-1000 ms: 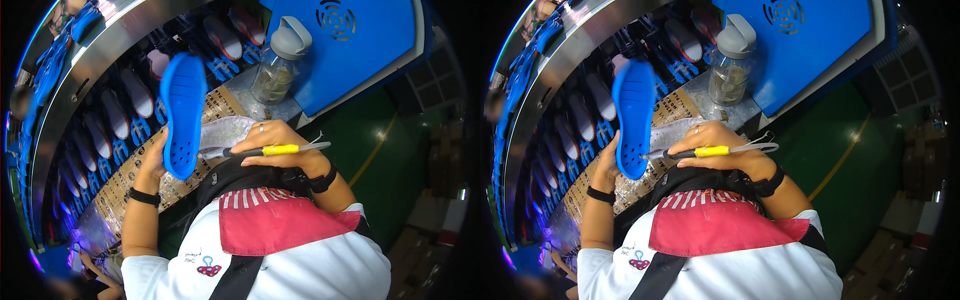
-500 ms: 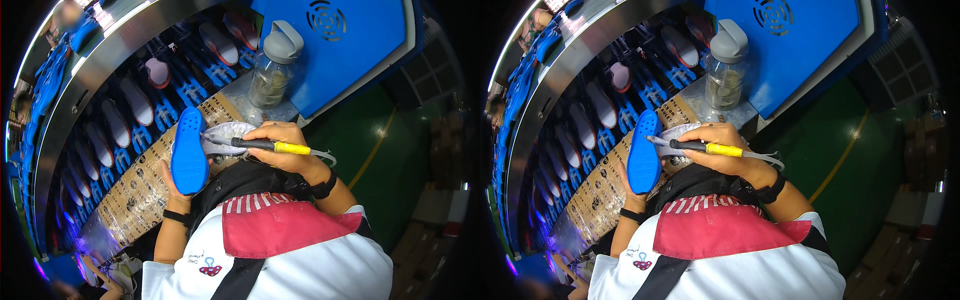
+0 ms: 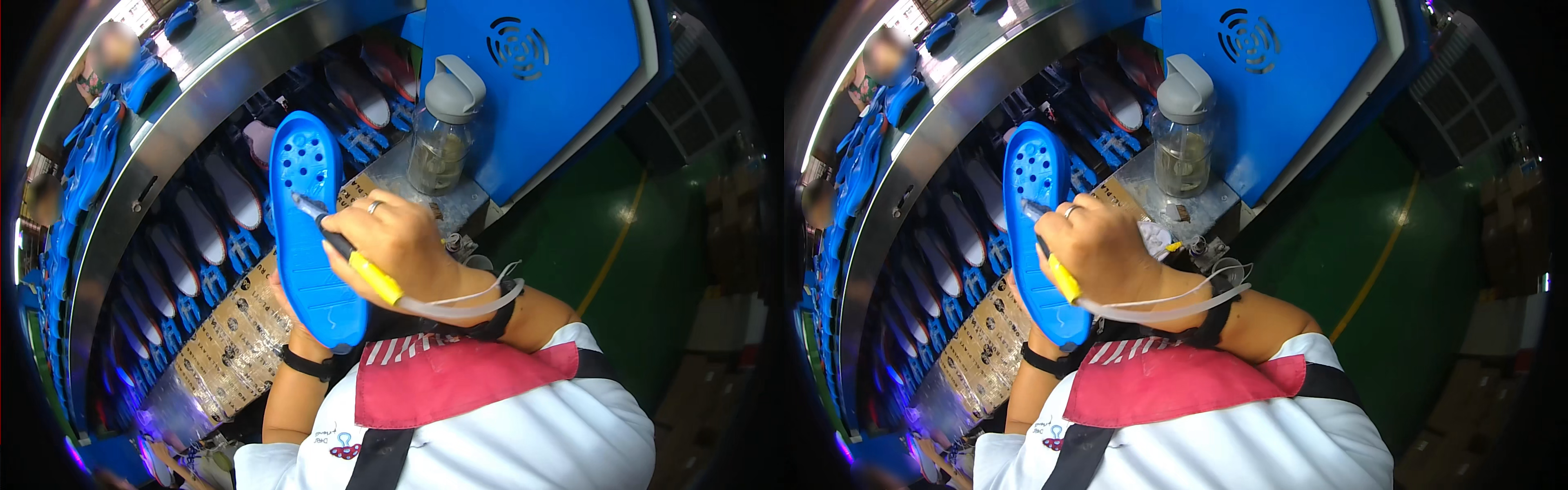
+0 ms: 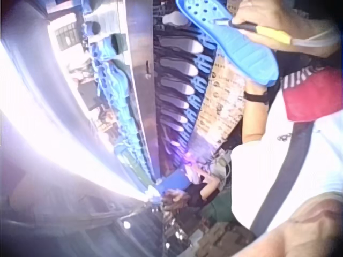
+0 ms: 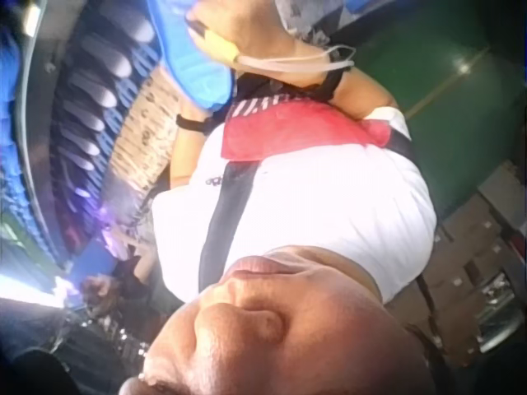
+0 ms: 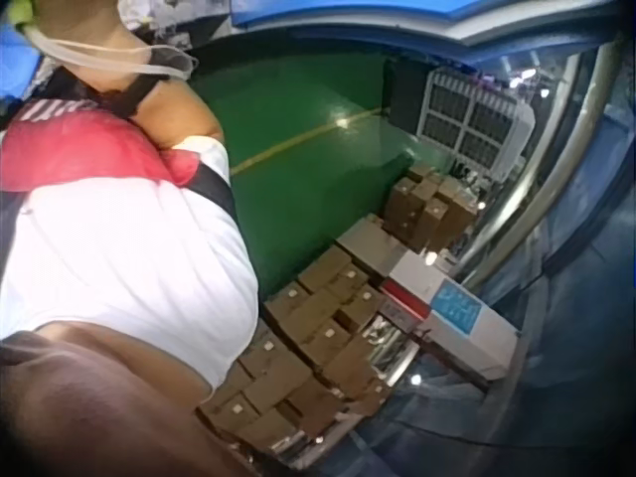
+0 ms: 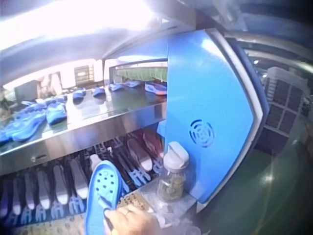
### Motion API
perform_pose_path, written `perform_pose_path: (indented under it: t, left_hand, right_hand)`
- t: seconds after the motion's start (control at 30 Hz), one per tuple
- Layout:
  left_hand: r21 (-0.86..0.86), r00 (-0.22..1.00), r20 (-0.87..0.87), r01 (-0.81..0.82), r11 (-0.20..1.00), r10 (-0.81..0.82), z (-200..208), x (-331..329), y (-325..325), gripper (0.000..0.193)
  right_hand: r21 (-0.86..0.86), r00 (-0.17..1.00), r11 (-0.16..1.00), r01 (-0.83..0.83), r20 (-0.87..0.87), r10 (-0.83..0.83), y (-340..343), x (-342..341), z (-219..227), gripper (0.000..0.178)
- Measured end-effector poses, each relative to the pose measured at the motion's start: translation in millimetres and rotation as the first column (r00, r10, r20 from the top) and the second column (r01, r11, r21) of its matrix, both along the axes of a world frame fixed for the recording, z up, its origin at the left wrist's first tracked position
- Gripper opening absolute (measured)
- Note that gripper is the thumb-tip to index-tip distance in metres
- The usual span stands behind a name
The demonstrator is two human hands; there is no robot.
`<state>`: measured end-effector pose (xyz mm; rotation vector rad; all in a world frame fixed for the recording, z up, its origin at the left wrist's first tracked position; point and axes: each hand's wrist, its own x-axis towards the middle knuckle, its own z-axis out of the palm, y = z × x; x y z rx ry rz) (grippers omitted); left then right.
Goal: Applying glue to the bottom of blue shoe soles using a brush and placing them on a conveyor belt.
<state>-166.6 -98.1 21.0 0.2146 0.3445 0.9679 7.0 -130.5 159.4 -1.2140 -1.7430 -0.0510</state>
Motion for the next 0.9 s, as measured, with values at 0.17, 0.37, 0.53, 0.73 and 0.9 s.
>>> perform_pose_path:
  t: [0.17,0.37,0.53,0.73,0.9]
  left_hand:
    - [0.003,0.997,0.061,-0.056,0.998,0.056,-7.0,6.9,-3.5,0.069]
    - [0.164,0.955,0.291,0.009,0.986,-0.057,18.7,6.1,8.1,0.078]
    - [0.329,0.949,0.254,0.099,0.939,-0.189,43.3,18.4,20.5,0.090]
    - [0.304,0.972,0.227,-0.018,0.953,-0.054,56.0,11.3,24.0,0.094]
    - [0.378,0.972,0.230,-0.051,0.924,-0.040,67.7,8.0,33.4,0.094]
  right_hand:
    - [-0.037,0.971,0.982,-0.184,0.149,0.188,-9.0,-20.7,-4.1,0.023]
    - [0.072,0.985,0.985,-0.158,-0.057,0.162,-8.5,-18.7,-5.6,0.029]
    - [-0.133,0.870,0.864,-0.486,0.023,0.493,-21.2,-22.5,-0.9,0.028]
    - [-0.011,0.896,0.907,-0.421,-0.160,0.414,-22.9,-23.9,-7.0,0.027]
    - [-0.150,0.804,0.790,-0.594,-0.114,0.583,-33.2,-23.2,-9.8,0.022]
